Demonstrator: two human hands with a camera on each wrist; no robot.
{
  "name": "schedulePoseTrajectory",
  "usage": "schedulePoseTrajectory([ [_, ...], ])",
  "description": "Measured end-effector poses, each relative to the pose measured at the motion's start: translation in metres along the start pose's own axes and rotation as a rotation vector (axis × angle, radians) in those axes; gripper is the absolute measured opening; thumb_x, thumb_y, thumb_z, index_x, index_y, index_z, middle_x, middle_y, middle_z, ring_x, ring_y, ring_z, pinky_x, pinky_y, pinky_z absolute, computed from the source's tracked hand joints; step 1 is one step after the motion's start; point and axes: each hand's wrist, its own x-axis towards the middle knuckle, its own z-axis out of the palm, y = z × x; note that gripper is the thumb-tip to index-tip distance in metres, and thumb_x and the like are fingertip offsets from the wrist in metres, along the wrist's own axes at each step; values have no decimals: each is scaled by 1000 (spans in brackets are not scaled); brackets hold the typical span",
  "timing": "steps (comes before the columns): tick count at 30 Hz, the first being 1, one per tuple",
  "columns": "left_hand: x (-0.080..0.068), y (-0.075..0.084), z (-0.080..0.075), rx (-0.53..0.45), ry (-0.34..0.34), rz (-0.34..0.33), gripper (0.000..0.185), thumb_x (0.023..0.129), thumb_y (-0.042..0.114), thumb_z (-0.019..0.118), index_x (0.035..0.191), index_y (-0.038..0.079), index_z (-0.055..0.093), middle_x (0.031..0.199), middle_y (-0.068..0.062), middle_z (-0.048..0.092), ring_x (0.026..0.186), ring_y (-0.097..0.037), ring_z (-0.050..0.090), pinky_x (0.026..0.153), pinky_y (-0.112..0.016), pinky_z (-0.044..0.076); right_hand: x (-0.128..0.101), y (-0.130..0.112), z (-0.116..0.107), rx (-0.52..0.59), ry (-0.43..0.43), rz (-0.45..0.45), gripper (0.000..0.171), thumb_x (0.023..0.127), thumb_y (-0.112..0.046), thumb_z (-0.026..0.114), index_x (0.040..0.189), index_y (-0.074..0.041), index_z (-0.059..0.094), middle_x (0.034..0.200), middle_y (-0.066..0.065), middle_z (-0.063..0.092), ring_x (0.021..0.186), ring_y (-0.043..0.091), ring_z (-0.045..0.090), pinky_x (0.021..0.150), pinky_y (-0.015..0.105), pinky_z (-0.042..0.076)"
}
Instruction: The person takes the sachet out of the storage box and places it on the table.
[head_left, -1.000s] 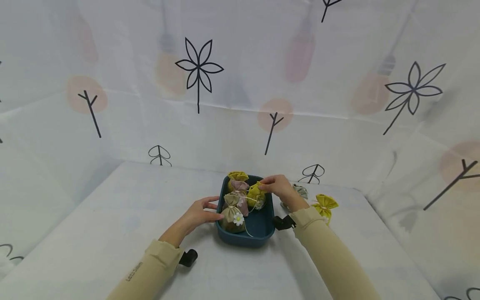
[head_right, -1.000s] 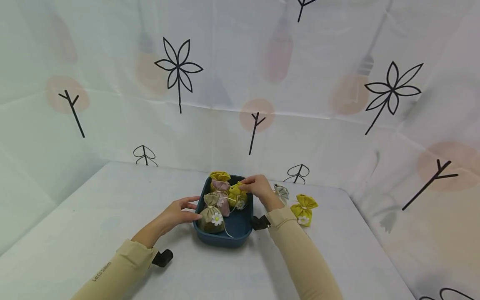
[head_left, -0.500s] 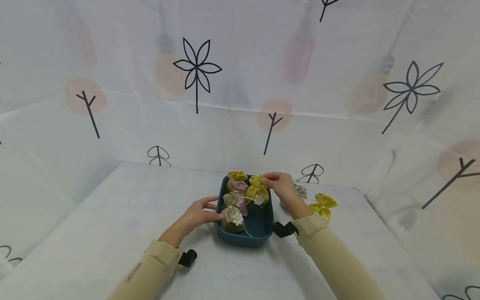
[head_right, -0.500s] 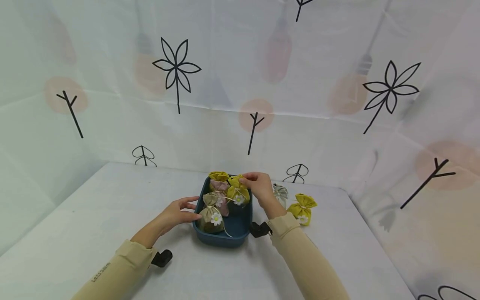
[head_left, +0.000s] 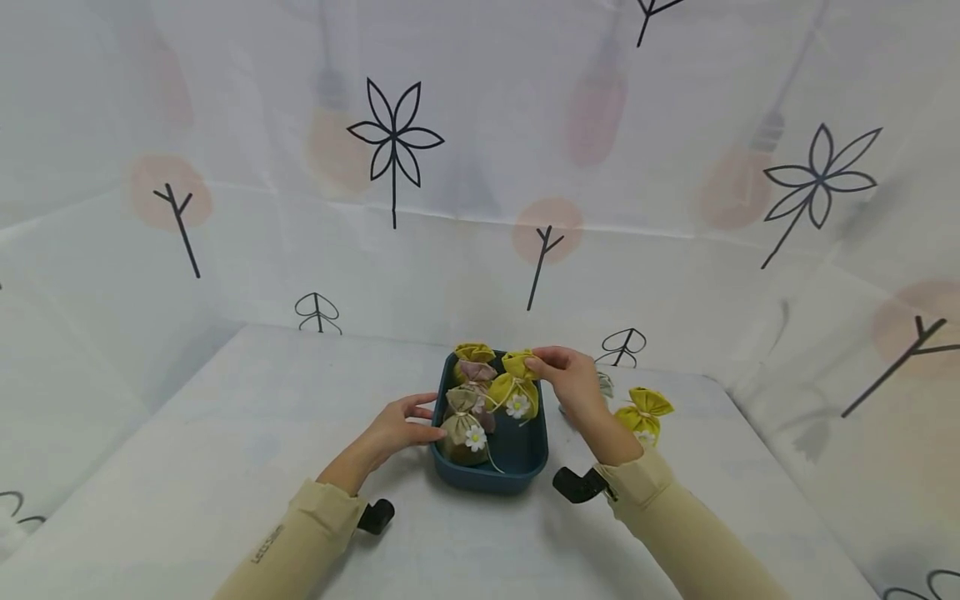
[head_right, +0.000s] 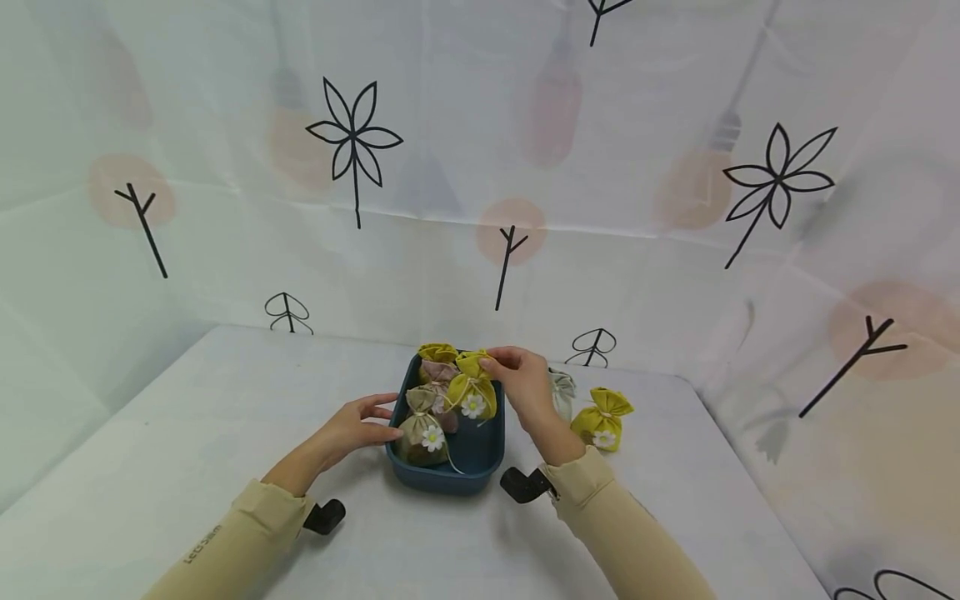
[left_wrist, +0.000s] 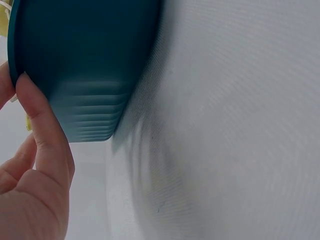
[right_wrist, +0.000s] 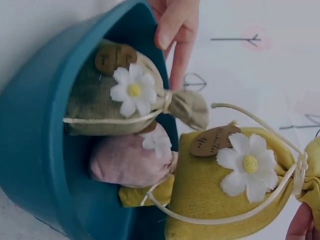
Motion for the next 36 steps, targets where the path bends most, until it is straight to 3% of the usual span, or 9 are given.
schedulePoseTrajectory([
  [4,-1,1,0,-4,0,-2,71,75,13,80,138,11,46,119,-15,53,89,-20,61,79,-36,52,-9,-3,-3,33,23,-24,26,88,-15,66,108,3,64,102,12,64,90,19,59,92,34,45],
  [12,-1,1,0,4,3,-4,71,75,13,79,138,10,45,119,-15,53,90,-20,61,79,-36,52,-26,1,-18,18,75,-31,27,88,-16,67,108,2,64,97,8,65,85,14,59,72,19,49],
  [26,-1,-1,-2,-6,5,-1,72,74,12,80,138,11,45,120,-16,52,91,-20,60,79,-36,52,-54,17,-48,62,183,-45,29,88,-10,65,111,8,59,96,0,61,84,8,57,73,17,49],
  [36,0,-1,0,-15,-7,0,72,75,12,79,138,10,45,120,-16,52,90,-20,61,78,-35,53,-55,36,-67,31,267,-55,29,87,-9,66,109,10,60,91,-2,61,80,6,56,68,16,50],
])
